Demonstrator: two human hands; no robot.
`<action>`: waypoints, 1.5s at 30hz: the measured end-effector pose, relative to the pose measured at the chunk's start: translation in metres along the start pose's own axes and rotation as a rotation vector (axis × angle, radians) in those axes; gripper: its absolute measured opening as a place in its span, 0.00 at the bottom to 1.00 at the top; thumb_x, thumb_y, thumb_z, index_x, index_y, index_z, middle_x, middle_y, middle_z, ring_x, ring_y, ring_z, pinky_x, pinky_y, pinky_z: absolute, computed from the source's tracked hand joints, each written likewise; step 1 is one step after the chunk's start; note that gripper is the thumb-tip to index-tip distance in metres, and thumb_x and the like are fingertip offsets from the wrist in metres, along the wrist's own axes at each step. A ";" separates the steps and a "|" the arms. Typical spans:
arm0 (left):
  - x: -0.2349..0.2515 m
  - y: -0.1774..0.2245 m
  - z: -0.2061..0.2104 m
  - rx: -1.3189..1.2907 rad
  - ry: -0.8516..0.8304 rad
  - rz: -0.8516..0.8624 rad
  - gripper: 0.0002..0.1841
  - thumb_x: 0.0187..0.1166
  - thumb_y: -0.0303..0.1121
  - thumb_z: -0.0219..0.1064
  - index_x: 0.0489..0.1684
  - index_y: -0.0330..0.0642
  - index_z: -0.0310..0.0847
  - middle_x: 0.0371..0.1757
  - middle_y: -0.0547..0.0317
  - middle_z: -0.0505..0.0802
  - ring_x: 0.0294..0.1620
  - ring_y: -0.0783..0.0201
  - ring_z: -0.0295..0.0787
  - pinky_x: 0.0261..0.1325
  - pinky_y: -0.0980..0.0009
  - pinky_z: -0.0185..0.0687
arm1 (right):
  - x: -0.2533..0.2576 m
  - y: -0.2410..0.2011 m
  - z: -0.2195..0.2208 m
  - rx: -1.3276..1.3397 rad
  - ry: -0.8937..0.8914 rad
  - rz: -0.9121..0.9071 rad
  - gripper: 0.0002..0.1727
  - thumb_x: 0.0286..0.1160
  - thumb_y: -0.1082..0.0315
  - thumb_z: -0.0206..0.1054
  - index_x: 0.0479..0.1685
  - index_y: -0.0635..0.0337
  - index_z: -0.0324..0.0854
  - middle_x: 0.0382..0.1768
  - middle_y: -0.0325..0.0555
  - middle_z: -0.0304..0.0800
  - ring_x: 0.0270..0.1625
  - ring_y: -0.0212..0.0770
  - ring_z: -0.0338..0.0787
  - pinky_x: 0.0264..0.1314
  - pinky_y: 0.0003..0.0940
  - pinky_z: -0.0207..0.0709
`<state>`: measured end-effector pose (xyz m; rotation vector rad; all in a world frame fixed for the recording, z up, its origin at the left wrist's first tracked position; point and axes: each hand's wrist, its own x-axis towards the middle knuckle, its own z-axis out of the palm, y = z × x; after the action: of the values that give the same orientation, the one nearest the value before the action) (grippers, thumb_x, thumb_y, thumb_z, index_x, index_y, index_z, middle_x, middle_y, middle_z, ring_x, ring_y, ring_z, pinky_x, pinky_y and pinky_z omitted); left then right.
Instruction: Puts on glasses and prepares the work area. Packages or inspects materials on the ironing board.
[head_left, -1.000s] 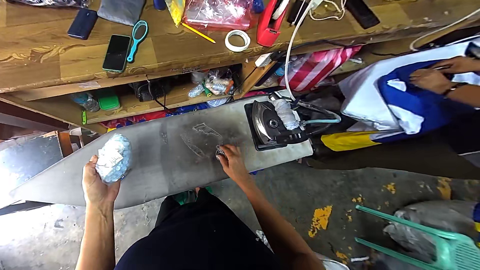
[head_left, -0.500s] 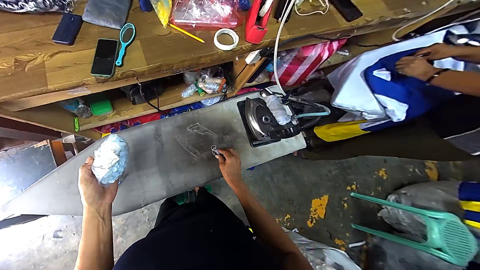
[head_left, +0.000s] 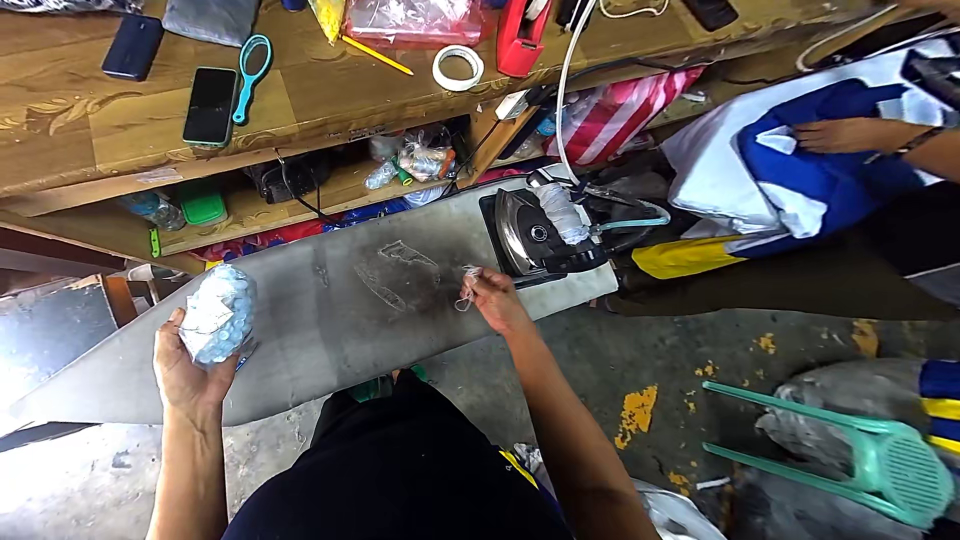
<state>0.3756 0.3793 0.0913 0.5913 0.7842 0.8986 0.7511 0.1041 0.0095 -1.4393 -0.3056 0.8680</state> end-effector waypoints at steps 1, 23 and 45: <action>0.001 0.001 -0.001 -0.014 0.001 -0.003 0.22 0.92 0.49 0.41 0.59 0.46 0.77 0.54 0.50 0.91 0.54 0.53 0.91 0.50 0.49 0.90 | -0.002 -0.009 -0.002 0.182 -0.013 0.013 0.10 0.84 0.75 0.56 0.43 0.55 0.83 0.32 0.37 0.87 0.34 0.32 0.87 0.47 0.32 0.86; 0.146 -0.071 0.114 0.712 -0.222 -0.175 0.29 0.94 0.50 0.49 0.83 0.38 0.67 0.67 0.43 0.87 0.65 0.55 0.87 0.68 0.57 0.85 | 0.014 0.014 0.021 0.707 -0.317 0.141 0.06 0.71 0.65 0.77 0.42 0.54 0.92 0.35 0.39 0.90 0.37 0.32 0.90 0.44 0.28 0.86; 0.378 -0.309 0.252 1.615 -0.585 -0.244 0.31 0.82 0.42 0.69 0.81 0.32 0.71 0.75 0.30 0.81 0.78 0.36 0.76 0.79 0.37 0.68 | 0.052 0.068 0.010 0.766 -0.399 -0.009 0.05 0.77 0.66 0.70 0.46 0.51 0.87 0.37 0.37 0.86 0.40 0.33 0.87 0.45 0.30 0.81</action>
<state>0.8652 0.5155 -0.1181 1.9858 0.8850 -0.3542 0.7568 0.1392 -0.0693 -0.5524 -0.2353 1.1077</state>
